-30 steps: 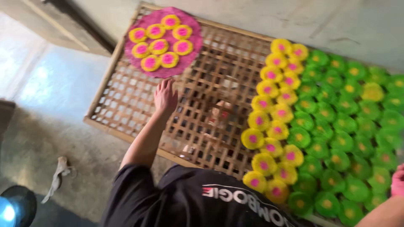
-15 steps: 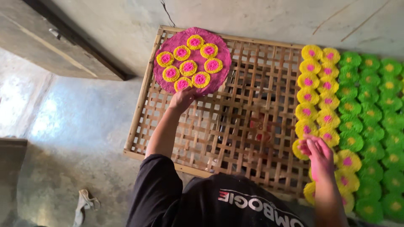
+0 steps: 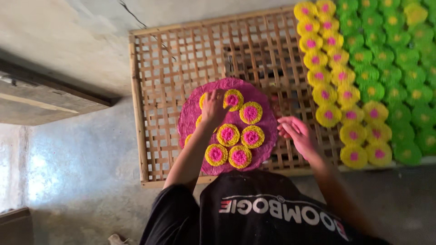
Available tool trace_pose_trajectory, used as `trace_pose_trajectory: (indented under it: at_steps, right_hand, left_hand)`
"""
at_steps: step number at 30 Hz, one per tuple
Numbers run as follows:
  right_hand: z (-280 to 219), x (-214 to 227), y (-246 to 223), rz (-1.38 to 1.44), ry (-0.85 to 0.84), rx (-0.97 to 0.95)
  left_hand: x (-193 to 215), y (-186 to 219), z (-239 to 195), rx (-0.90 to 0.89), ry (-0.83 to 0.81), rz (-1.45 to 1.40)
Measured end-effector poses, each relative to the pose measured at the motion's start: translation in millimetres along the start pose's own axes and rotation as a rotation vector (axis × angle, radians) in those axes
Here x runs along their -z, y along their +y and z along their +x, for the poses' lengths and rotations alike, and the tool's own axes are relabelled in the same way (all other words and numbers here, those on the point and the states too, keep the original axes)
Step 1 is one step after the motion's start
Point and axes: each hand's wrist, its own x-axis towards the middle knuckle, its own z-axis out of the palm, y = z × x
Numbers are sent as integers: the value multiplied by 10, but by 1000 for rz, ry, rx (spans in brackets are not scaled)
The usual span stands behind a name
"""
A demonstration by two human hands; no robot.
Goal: The person arranges small colorful circular items on pink circular mats placed on a bamboo lattice tray. They pick up the items one by one and place them in rows, then move the mats to a nearby table and continue arranging similar pink rolled items on a dark circular tray.
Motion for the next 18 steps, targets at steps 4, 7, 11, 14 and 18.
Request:
trace_pose_trajectory:
  at_steps: [4,7,11,14,18]
  right_hand:
    - [1,-86,109,-59,-28,-21]
    - [-73,-265,171,-37,-58,43]
    - [11,-588,261,155,-52,-167]
    - [144,-652,453,514,82,-294]
    - [252,-276,796,704,294,-200]
  left_hand:
    - [28,137,161,113,-27,24]
    - [29,183,129,103,-14,28]
    - [76,392,133,-75,41,-188]
    - [-16,877,-56,-128,-45,-369]
    - [-86,1467,-321,-113,-111,-724]
